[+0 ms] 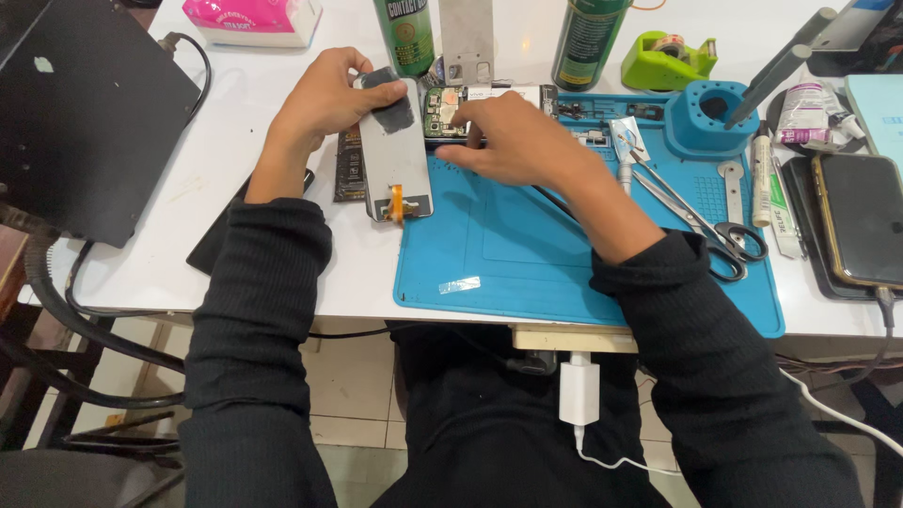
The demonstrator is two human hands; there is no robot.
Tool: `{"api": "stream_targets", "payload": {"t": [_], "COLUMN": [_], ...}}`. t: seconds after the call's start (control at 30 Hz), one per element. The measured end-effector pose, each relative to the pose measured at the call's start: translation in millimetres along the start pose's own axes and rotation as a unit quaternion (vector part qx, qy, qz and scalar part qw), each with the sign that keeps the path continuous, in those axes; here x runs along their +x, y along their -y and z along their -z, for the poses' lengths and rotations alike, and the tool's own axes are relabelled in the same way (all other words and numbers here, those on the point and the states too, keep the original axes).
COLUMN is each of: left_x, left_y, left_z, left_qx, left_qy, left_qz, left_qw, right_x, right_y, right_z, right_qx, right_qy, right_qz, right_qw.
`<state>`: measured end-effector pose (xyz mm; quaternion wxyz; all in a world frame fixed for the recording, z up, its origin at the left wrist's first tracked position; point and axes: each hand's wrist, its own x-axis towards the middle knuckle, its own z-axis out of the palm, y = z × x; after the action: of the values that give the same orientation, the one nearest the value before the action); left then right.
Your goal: The person holds a disassembled phone frame and scrapes old adhesive residue from its inner edges using a thin metal pry tool, rotating the frame to work around it. They then brush the frame with a soft brush, set it down, and pick up the phone's back cover to reattach it to the frame.
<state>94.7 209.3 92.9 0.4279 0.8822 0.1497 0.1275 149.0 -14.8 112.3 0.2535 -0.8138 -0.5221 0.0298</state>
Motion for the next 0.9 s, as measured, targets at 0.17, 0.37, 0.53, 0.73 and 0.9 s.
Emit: {"api": "stream_targets", "payload": {"t": [0.17,0.37,0.53,0.73,0.9], "left_x": [4,5,5,1,3], "left_y": [2,3,-3,-9,-7], "left_z": [-4,-7,-11,-13,-7], "left_qx": [-0.135,-0.196,-0.152,-0.217,-0.267], "left_qy": [0.027,0.036,0.042,0.094,0.102], "left_qz": [-0.044,-0.06,-0.005,-0.016,0.008], "left_qw": [0.989,0.978,0.987,0.972,0.958], "right_x": [9,8,12,13,11], "right_y": [17,26,32,36,39], "right_z": [-21,-27,-29,-35,-33], "right_qx": [0.116,0.262,0.168,0.177,0.256], "right_qy": [-0.044,-0.074,-0.06,-0.091,-0.091], "right_qz": [-0.095,-0.133,-0.128,-0.111,-0.173], "right_qw": [0.988,0.953,0.975,0.974,0.947]}}
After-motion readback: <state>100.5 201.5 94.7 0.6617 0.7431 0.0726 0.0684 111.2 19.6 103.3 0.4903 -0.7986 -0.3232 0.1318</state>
